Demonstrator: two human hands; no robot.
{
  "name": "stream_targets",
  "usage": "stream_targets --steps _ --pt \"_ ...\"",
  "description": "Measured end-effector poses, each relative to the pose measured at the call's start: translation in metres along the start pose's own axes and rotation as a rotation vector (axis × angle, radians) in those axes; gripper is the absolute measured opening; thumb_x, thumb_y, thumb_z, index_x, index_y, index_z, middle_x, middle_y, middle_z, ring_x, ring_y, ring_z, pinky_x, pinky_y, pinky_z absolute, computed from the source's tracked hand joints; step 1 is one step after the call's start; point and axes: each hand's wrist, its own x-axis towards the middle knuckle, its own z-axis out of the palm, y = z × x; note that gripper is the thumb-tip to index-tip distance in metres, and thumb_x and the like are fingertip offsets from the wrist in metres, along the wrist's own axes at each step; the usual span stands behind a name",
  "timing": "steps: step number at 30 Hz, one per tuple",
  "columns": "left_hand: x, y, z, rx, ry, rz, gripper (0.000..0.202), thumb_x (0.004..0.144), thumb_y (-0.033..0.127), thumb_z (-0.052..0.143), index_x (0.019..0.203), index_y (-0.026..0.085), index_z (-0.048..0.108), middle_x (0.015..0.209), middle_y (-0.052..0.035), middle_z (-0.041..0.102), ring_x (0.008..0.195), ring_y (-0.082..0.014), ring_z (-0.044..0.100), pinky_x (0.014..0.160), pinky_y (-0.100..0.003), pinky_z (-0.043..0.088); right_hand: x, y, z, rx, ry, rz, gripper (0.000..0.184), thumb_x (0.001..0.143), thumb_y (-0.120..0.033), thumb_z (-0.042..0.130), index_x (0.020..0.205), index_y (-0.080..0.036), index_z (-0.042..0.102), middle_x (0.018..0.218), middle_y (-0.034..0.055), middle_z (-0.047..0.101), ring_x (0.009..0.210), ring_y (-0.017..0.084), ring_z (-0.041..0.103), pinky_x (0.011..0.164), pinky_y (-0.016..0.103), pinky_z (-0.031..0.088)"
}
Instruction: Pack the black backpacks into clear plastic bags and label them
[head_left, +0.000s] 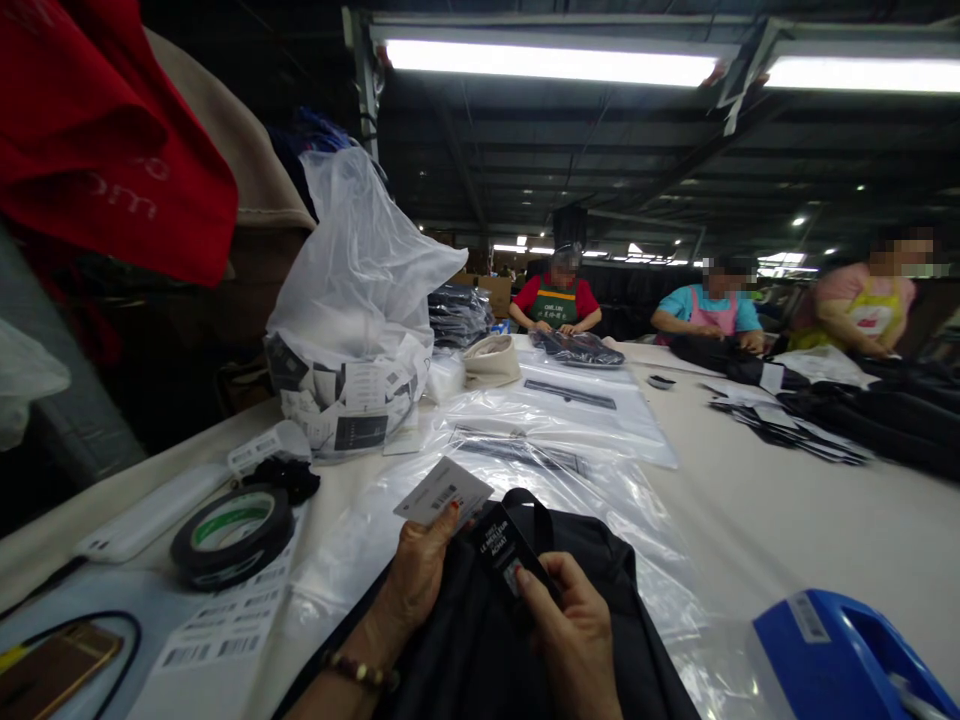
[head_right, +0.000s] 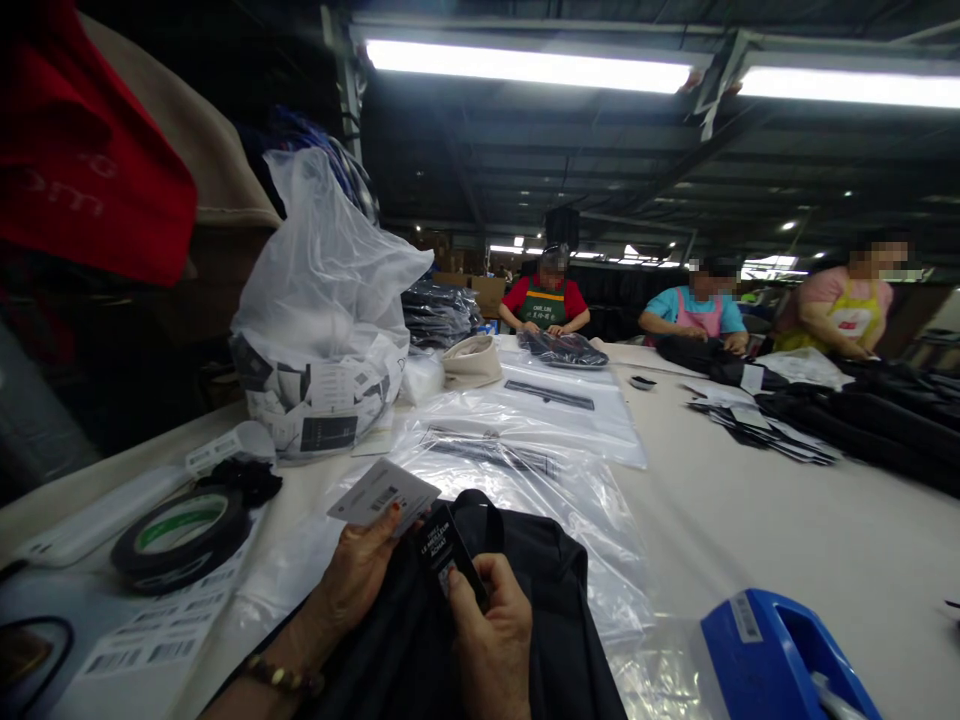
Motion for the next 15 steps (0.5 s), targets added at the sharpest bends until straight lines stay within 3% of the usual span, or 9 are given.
stream_targets --steps 4,6,9,11,13,15 --pt "-0.012 0.007 0.002 0.197 -0.188 -0.068 0.029 0.072 0.033 0.069 0.097 0.019 0.069 0.09 -0.0045 0.07 0.089 -0.0248 0.063 0.08 -0.031 0.049 -0.012 -0.018 0.006 0.122 -0.007 0.035 0.037 0.059 -0.049 0.071 0.061 -0.018 0.051 0.052 -0.0067 0.043 0.041 0.005 0.037 0.032 0.015 0.033" --pt "-0.02 0.016 0.006 0.309 -0.326 -0.07 0.03 0.075 0.031 0.066 0.102 0.02 0.069 0.1 -0.0065 0.068 0.096 -0.0269 0.061 0.086 -0.032 0.047 -0.016 -0.026 0.006 0.162 -0.033 0.055 0.038 0.058 -0.049 0.072 0.062 -0.018 0.051 0.051 -0.0069 0.044 0.042 0.005 0.038 0.034 0.015 0.036" --pt "-0.03 0.029 0.012 0.388 -0.577 0.011 0.04 0.074 0.027 0.064 0.113 0.019 0.063 0.123 -0.0098 0.058 0.116 -0.0305 0.049 0.101 -0.034 0.035 -0.018 -0.032 0.002 0.232 -0.077 0.089 0.038 0.06 -0.048 0.072 0.065 -0.018 0.051 0.048 -0.0078 0.043 0.039 0.005 0.037 0.035 0.016 0.036" --pt "-0.034 0.032 0.015 0.419 -0.701 0.038 0.053 0.068 0.024 0.07 0.12 0.018 0.059 0.128 -0.0115 0.054 0.121 -0.0329 0.045 0.104 -0.037 0.032 -0.016 -0.033 -0.001 0.303 -0.103 0.121 0.038 0.06 -0.047 0.074 0.068 -0.017 0.052 0.049 -0.0076 0.045 0.039 0.005 0.039 0.036 0.016 0.035" --pt "-0.035 0.03 0.018 0.475 -0.728 0.059 0.063 0.061 0.018 0.075 0.122 0.02 0.056 0.127 -0.0117 0.054 0.118 -0.0341 0.047 0.102 -0.039 0.034 -0.012 -0.032 -0.005 0.369 -0.14 0.148 0.037 0.059 -0.045 0.074 0.07 -0.017 0.052 0.051 -0.0069 0.047 0.041 0.005 0.041 0.038 0.015 0.034" --pt "-0.035 0.026 0.021 0.538 -0.692 0.084 0.058 0.064 0.016 0.072 0.12 0.023 0.058 0.121 -0.0105 0.059 0.111 -0.0318 0.054 0.098 -0.037 0.039 -0.009 -0.034 -0.011 0.379 -0.199 0.114 0.035 0.063 -0.045 0.071 0.071 -0.017 0.053 0.053 -0.0054 0.049 0.045 0.007 0.044 0.043 0.017 0.037"
